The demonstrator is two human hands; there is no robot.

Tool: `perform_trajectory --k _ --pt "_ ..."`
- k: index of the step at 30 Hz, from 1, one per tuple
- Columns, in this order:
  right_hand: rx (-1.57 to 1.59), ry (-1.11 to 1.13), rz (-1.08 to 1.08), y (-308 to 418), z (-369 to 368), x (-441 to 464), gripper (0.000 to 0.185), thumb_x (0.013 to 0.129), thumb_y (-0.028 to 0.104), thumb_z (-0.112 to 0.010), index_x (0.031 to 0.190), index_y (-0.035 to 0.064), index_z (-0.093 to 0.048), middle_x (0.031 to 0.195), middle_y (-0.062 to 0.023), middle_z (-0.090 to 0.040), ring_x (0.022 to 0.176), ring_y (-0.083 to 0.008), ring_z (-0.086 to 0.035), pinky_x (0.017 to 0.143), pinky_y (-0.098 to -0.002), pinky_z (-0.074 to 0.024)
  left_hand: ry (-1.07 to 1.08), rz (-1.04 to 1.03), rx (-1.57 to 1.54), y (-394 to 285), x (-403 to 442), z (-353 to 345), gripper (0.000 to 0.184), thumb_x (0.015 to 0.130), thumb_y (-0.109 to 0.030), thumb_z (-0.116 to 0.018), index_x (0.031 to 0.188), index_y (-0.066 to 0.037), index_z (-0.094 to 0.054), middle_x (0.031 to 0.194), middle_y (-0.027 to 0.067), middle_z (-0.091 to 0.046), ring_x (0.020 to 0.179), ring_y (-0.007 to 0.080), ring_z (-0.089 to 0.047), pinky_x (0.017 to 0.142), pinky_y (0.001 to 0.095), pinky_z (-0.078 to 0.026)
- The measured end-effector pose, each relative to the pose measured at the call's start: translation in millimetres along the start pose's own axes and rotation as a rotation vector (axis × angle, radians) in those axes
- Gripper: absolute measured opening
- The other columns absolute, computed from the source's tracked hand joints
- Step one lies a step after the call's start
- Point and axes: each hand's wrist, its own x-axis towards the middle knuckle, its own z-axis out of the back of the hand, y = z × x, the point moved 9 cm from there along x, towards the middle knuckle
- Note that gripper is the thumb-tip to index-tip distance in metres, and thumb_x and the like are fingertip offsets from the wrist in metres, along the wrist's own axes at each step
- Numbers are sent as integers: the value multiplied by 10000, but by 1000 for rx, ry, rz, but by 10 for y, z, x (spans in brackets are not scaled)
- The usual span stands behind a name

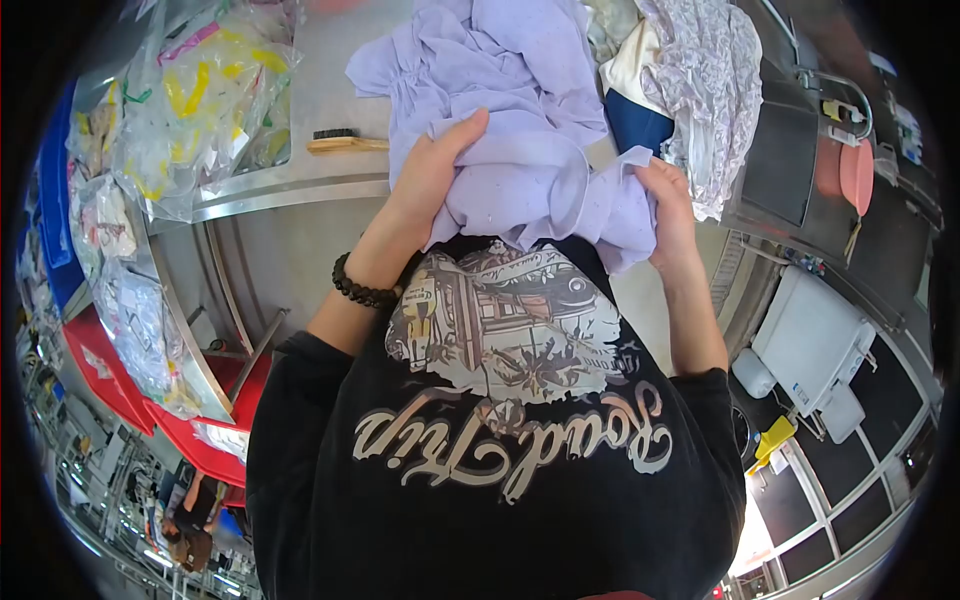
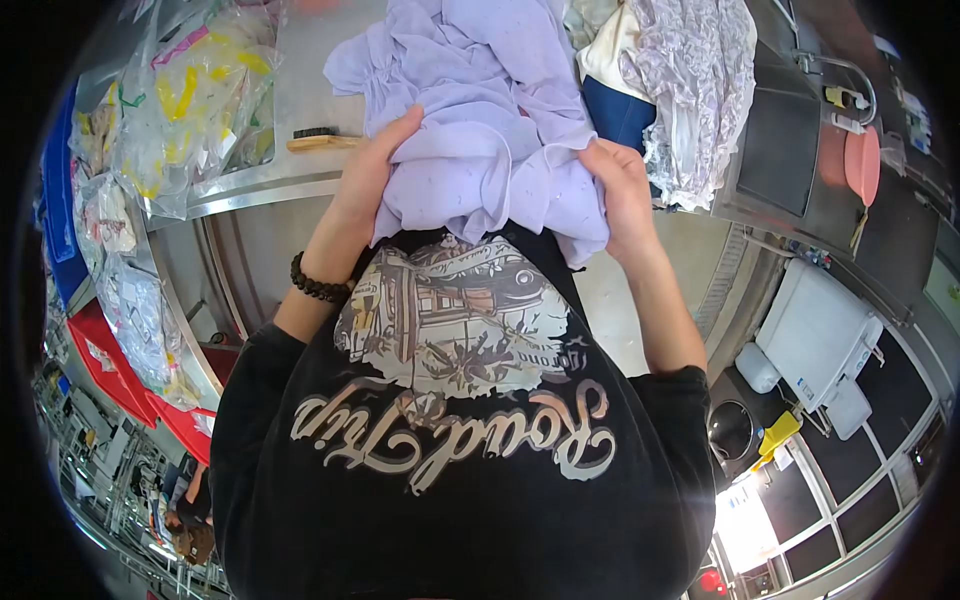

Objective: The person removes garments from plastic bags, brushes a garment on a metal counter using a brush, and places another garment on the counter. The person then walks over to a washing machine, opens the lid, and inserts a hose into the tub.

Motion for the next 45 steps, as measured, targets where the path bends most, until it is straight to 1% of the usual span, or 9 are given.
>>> perform_trajectory --k 4,8,14,18,20,24,28,33,45 --pt "26 140 -69 -76 67 30 197 905 207 -552 886 38 -652 837 -77 -652 740 -135 -572 707 -263 -456 24 -11 -43 34 -23 8 302 966 -305 -579 1026 -25 -676 954 42 -701 732 82 -620 633 202 -483" --pt "138 87 -64 22 6 -75 242 923 151 -517 806 2 -668 720 -48 -644 592 -74 -525 578 -196 -394 80 47 -59 149 -20 55 311 950 -283 -603 1006 11 -687 910 49 -702 747 103 -644 635 209 -506" --pt "193 -8 -122 202 -176 -205 242 923 137 -531 761 16 -664 667 -35 -623 557 -68 -509 541 -190 -377 53 -11 85 119 -4 54 363 895 -298 -667 1090 6 -626 909 46 -692 764 144 -648 683 252 -520" --pt "150 39 -91 246 -202 -249 252 933 153 -565 747 15 -664 615 -21 -600 496 -57 -477 476 -186 -352 159 -898 517 -481 -423 -379 521 823 -275 -726 1226 -18 -520 907 47 -670 749 194 -637 695 295 -519" --pt "135 60 -92 249 -239 -282 259 936 159 -571 742 14 -663 606 -17 -594 483 -53 -467 461 -185 -342 269 -967 683 -460 -661 -734 675 773 -209 -730 1340 -49 -401 916 55 -650 707 221 -615 669 304 -497" --pt "85 141 -77 341 -353 -272 283 947 178 -588 728 14 -660 579 -5 -578 442 -41 -436 416 -179 -314 231 -776 842 -287 -586 -811 486 794 -115 -651 1254 -22 -522 852 43 -640 664 180 -574 636 264 -458" --pt "115 214 -70 404 -335 -274 305 960 200 -586 728 15 -655 583 0 -576 433 -30 -427 399 -175 -304 515 -326 691 -5 -403 -660 216 858 -51 -562 1058 8 -620 886 12 -619 777 96 -525 717 201 -412" --pt "114 245 -125 259 -298 -237 299 960 199 -586 736 13 -654 585 0 -574 432 -35 -431 401 -176 -310 543 -209 316 15 -370 -603 222 831 -1 -507 961 21 -686 747 -10 -604 621 55 -455 571 168 -356" --pt "-40 300 -78 393 -379 -264 298 980 188 -581 746 17 -649 586 27 -545 449 -21 -399 411 -175 -294 532 -205 227 -90 -353 -502 220 859 -8 -491 991 -18 -667 736 -50 -563 621 15 -404 567 139 -304"
